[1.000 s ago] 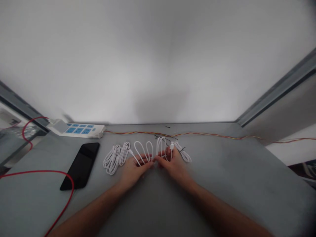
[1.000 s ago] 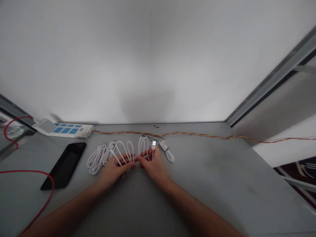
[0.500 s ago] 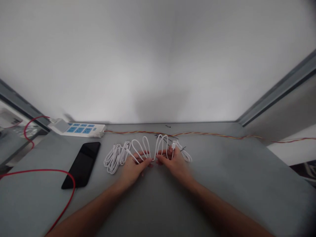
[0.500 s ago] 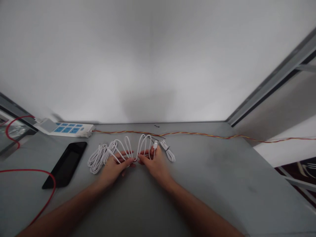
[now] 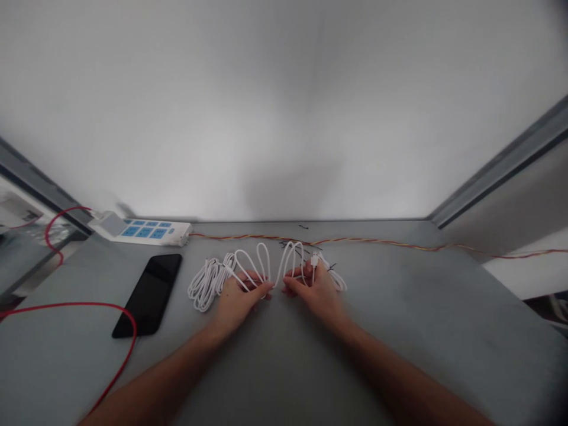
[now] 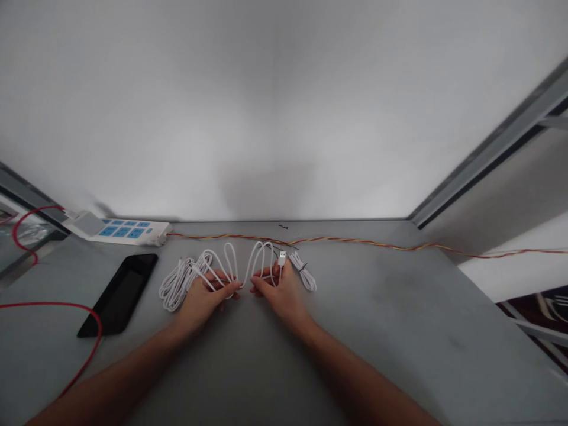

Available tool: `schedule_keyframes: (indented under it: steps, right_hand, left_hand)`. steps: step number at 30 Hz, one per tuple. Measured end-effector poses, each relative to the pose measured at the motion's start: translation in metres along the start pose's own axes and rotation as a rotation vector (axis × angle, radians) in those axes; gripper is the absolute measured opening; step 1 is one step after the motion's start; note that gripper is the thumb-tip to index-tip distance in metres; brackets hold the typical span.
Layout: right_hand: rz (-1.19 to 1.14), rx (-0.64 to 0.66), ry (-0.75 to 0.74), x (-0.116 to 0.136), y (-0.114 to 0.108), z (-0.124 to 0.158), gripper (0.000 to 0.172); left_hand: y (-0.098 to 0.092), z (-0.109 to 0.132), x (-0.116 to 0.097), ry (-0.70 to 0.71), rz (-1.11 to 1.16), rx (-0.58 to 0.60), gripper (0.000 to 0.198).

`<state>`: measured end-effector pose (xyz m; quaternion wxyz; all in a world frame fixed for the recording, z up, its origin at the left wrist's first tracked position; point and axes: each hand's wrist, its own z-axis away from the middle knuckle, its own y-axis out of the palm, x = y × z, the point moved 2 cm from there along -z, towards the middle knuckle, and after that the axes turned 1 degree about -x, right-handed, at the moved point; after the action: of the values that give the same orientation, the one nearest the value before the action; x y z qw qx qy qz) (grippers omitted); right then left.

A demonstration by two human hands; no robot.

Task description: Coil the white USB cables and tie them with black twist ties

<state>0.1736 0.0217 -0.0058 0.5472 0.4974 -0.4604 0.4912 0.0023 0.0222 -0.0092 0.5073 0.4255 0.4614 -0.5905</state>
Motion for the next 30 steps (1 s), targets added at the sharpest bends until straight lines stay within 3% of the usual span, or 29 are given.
schedule_keyframes:
  steps: [24,30]
  right_hand:
    - [0.112,-0.087,-0.072,0.0000,-0.0048,-0.0029,0.039]
    - [0.058,-0.037,-0.064,0.0015,-0.0028,-0.0036,0.039]
  left_hand:
    - [-0.0024,-0.0005,0.0006,0.015,-0.055,-0.018,0.029]
    - [-0.0024,0.0001,0.0004,0.022,-0.054,-0.014,0.028]
